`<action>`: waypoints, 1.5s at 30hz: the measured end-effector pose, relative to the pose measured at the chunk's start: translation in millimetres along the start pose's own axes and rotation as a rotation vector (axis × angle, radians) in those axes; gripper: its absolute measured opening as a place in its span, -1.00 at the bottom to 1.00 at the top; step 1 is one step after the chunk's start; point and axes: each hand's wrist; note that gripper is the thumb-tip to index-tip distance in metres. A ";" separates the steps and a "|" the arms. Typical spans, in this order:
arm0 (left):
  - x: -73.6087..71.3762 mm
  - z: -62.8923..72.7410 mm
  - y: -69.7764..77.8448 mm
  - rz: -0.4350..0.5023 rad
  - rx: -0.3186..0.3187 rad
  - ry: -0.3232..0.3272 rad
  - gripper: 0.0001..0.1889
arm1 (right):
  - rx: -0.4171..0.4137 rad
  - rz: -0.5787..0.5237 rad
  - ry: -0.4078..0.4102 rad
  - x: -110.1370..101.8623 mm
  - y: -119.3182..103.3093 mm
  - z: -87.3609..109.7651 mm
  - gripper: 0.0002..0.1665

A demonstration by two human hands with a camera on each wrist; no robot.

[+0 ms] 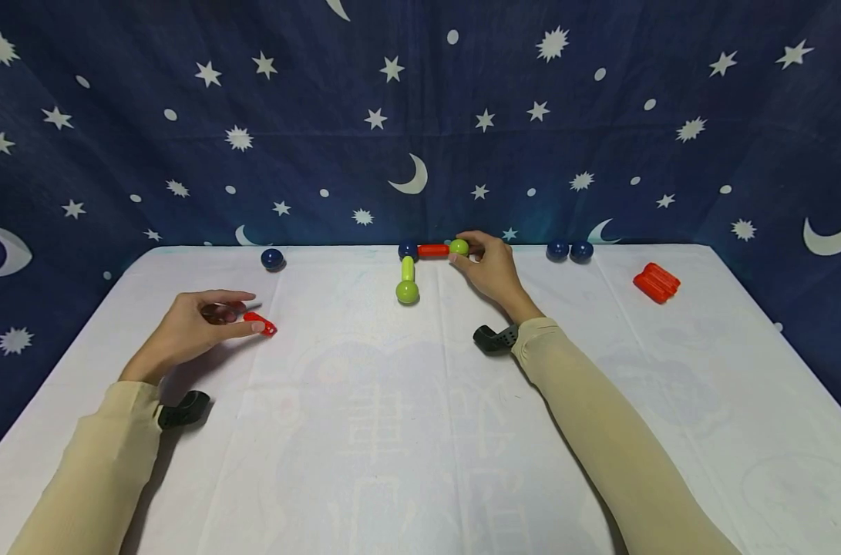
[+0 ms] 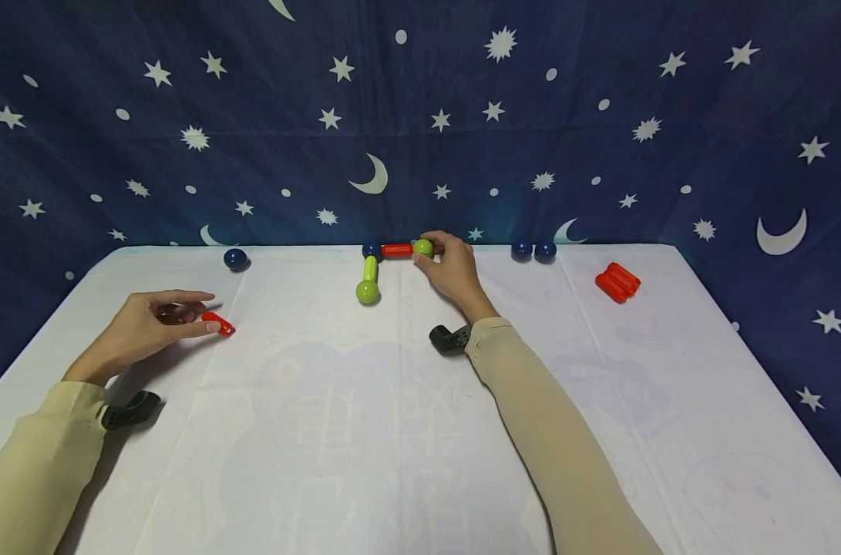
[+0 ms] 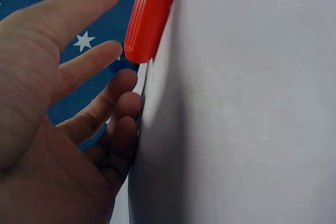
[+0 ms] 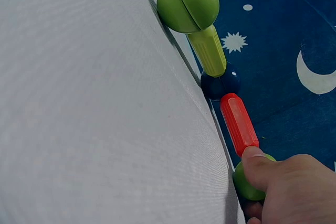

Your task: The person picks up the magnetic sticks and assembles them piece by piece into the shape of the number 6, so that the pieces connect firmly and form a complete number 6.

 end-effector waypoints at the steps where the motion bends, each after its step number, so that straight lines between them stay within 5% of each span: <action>1: 0.1 0.8 -0.9 -0.009 0.002 -0.005 -0.37 | -0.001 0.000 0.000 0.0 -0.1 0.1 -0.54; 16: 5.4 1.9 -1.8 -0.024 0.045 -0.016 -0.46 | 0.004 -0.005 -0.003 0.0 0.8 -0.4 -0.54; 24: 6.2 1.5 -3.3 0.042 0.121 0.016 -0.56 | -0.007 -0.010 -0.004 0.1 1.0 -0.8 -0.53; 45: 12.6 1.1 8.3 -0.020 0.030 -0.003 -0.32 | -0.007 -0.014 0.004 1.7 3.9 -1.4 -0.55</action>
Point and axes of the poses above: each hand's wrist, its own z-axis away from the middle knuckle, its own x-axis out of the palm, y = z × x, and after that the axes turned 10 degrees about y, right-handed
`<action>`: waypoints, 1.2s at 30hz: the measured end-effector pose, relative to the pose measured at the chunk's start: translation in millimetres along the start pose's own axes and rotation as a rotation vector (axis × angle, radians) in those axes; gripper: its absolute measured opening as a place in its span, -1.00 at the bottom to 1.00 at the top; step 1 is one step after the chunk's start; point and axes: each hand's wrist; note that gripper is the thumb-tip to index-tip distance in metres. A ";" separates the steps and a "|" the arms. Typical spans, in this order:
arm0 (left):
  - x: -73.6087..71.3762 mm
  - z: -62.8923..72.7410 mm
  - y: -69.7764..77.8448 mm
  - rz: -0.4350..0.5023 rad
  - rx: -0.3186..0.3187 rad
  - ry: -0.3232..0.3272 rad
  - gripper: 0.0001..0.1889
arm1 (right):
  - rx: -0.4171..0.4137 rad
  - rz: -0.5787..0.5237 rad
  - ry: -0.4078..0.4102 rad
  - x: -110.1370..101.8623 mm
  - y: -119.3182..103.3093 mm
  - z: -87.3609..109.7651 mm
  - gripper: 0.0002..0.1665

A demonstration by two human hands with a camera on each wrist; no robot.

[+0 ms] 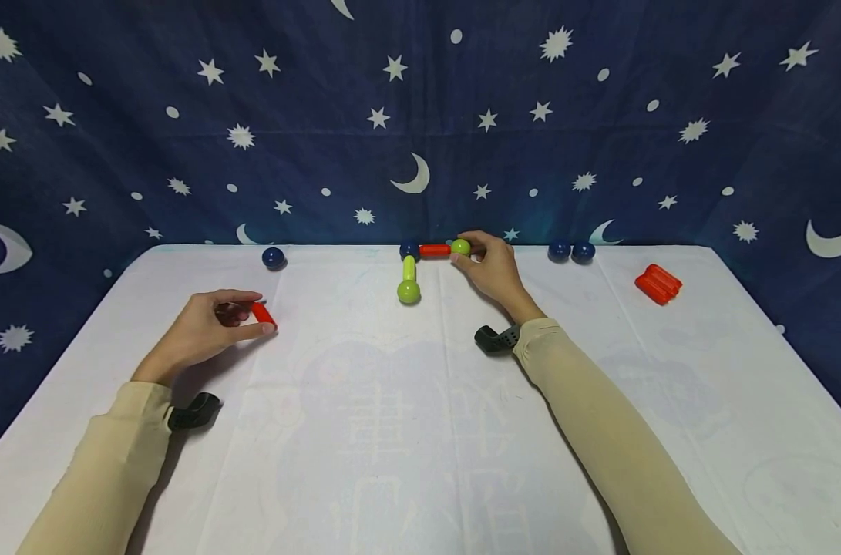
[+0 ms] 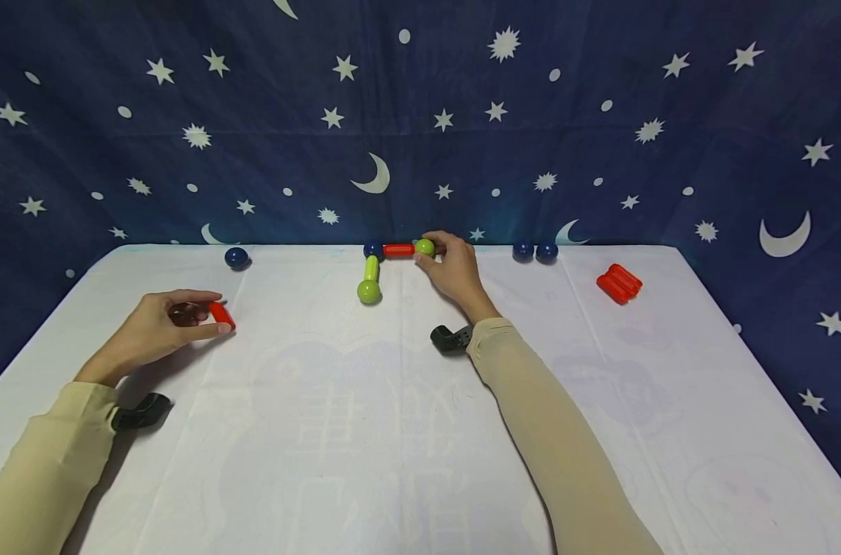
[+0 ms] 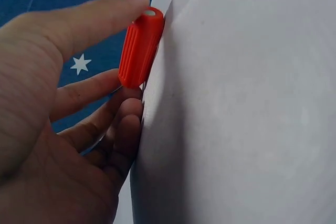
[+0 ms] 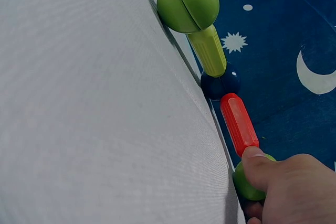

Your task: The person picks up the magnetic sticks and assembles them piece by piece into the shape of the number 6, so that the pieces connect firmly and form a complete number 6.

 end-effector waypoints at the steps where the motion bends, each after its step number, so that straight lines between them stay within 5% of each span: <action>1: 0.0 -0.1 0.5 -0.006 -0.008 0.000 -0.32 | -0.002 -0.002 0.000 0.2 0.3 -0.1 -0.55; 22: 2.5 0.6 4.2 0.061 0.107 0.036 -0.45 | 0.010 -0.015 0.000 -0.2 -0.1 -0.1 -0.55; 36: 3.9 -0.1 10.3 0.105 0.053 0.086 -0.54 | 0.008 -0.016 -0.003 -0.9 -1.0 0.0 -0.55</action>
Point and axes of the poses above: each hand's wrist, its own z-axis away from the middle knuckle, its own x-axis out of the palm, y = z × x, and after that the axes turned 10 degrees about y, right-handed
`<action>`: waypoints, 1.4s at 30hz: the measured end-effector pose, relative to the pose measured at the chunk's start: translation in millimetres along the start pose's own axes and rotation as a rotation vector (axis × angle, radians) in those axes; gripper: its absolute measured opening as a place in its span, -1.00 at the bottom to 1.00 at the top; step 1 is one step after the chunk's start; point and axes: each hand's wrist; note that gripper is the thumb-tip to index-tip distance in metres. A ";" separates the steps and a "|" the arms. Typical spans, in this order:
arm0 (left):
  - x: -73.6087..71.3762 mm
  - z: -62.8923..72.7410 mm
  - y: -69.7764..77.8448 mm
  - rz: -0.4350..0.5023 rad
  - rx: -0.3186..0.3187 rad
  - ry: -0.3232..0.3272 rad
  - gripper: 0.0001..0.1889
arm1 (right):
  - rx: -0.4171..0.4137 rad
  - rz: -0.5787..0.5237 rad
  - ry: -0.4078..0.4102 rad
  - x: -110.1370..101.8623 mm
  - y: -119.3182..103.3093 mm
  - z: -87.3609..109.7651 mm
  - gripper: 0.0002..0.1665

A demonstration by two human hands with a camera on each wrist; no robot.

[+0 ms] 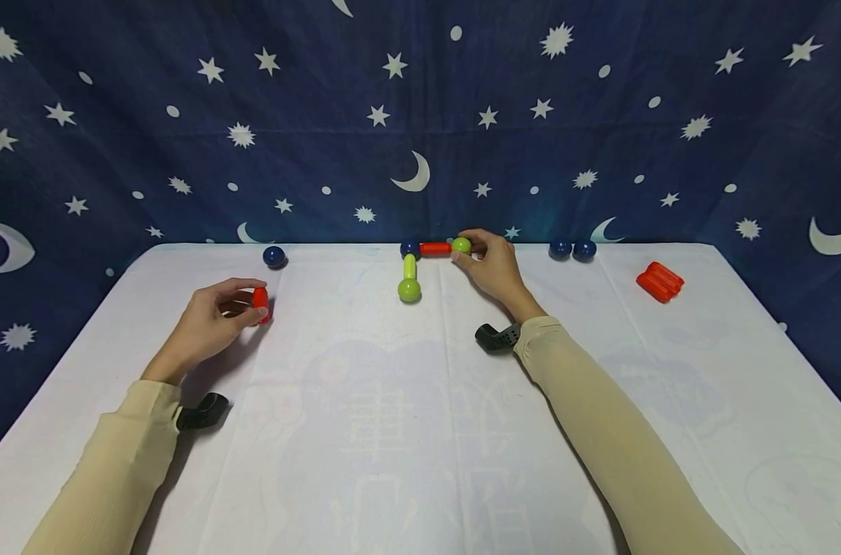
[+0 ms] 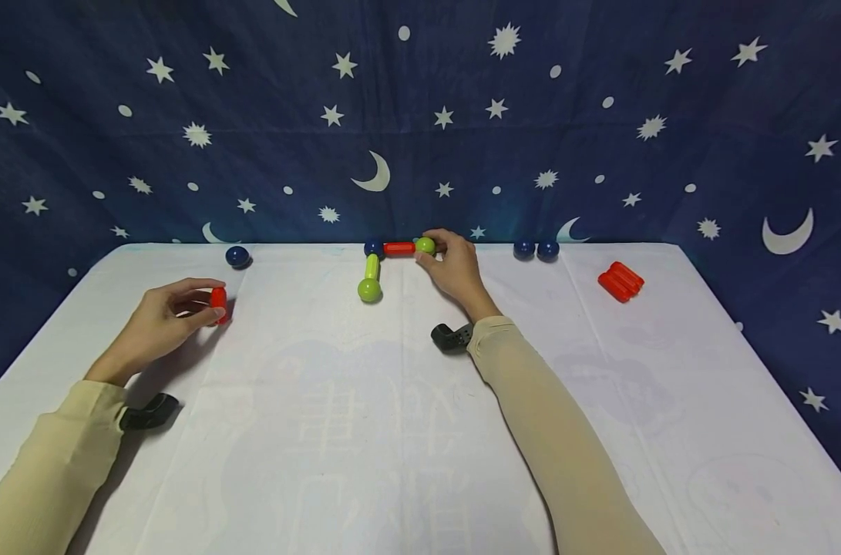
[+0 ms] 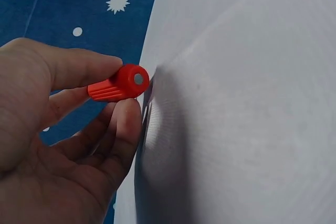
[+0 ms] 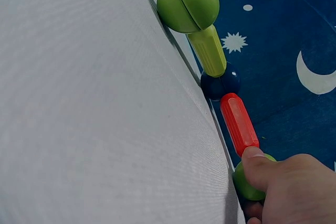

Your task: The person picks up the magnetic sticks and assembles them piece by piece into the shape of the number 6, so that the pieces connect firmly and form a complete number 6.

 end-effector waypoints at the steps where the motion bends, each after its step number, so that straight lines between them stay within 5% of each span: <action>1: -0.2 0.1 0.2 0.003 -0.002 0.000 -0.54 | 0.001 0.004 -0.001 0.1 0.1 0.0 -0.54; 21: 3.3 1.1 12.7 0.036 0.043 0.040 -0.55 | -0.005 0.015 -0.001 0.3 -0.2 0.0 -0.53; 42: 57.0 -9.9 50.6 0.233 0.084 -0.164 -0.63 | -0.001 0.016 0.002 -0.1 0.2 -0.6 -0.54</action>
Point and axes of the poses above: each hand's wrist, its own z-axis away from the middle knuckle, its own x-axis out of the palm, y = z × x, and after that the axes turned 10 degrees about y, right-handed
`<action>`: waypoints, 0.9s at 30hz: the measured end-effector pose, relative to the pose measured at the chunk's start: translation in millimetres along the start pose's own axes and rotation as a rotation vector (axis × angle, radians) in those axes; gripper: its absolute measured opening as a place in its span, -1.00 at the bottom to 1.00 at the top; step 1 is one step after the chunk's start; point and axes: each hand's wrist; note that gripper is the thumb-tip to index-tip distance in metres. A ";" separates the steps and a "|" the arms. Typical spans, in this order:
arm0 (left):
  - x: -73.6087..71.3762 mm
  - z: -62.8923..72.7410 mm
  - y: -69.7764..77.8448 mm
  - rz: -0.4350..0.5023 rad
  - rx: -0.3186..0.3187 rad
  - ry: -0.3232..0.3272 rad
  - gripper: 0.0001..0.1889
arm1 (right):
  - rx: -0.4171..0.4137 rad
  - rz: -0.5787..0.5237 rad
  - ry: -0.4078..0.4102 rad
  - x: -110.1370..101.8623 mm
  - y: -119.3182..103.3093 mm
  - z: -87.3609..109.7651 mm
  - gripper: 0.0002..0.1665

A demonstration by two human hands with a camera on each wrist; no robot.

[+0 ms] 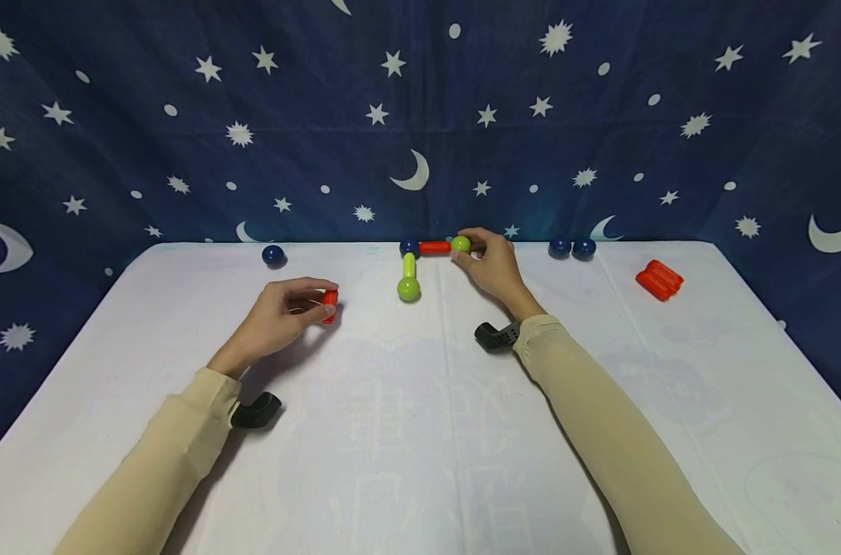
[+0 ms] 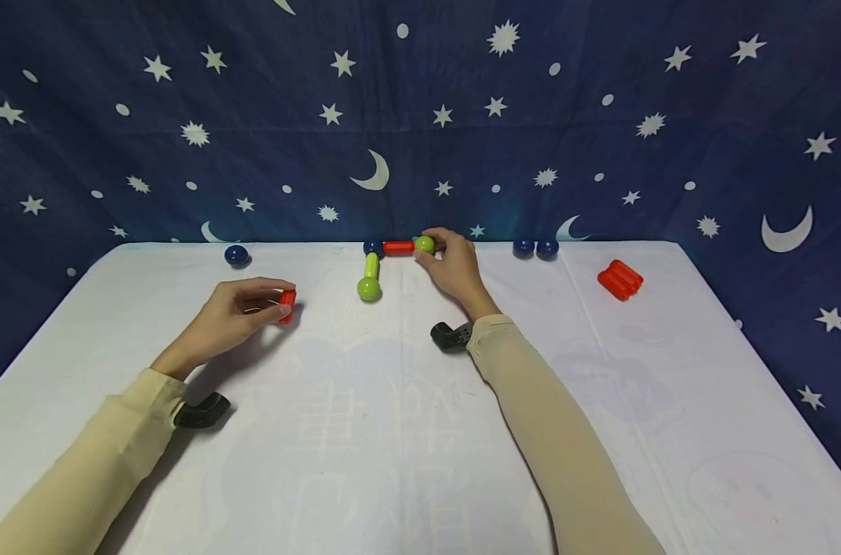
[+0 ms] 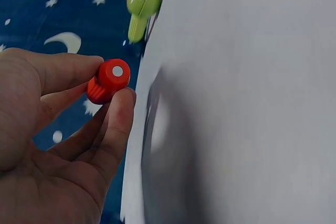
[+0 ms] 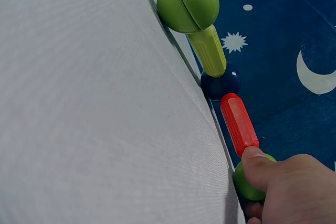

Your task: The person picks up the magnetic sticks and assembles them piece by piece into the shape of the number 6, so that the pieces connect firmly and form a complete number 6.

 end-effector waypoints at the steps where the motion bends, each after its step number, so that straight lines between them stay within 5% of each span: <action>1: 3.6 -1.2 2.0 0.010 -0.001 -0.010 -0.64 | -0.002 -0.001 0.000 -0.1 0.0 0.1 -0.54; 19: 67.7 -17.6 36.4 0.068 -0.048 -0.178 -0.65 | 0.000 0.004 0.000 1.0 0.1 0.0 -0.54; 27: 83.6 -21.1 43.7 0.073 -0.073 -0.135 -0.65 | -0.001 0.006 0.002 0.1 0.7 0.0 -0.54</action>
Point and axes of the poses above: each hand's wrist, its own z-axis away from the middle knuckle, its own x-axis out of the palm, y = z × x, and after that the axes turned 10 degrees about y, right-handed
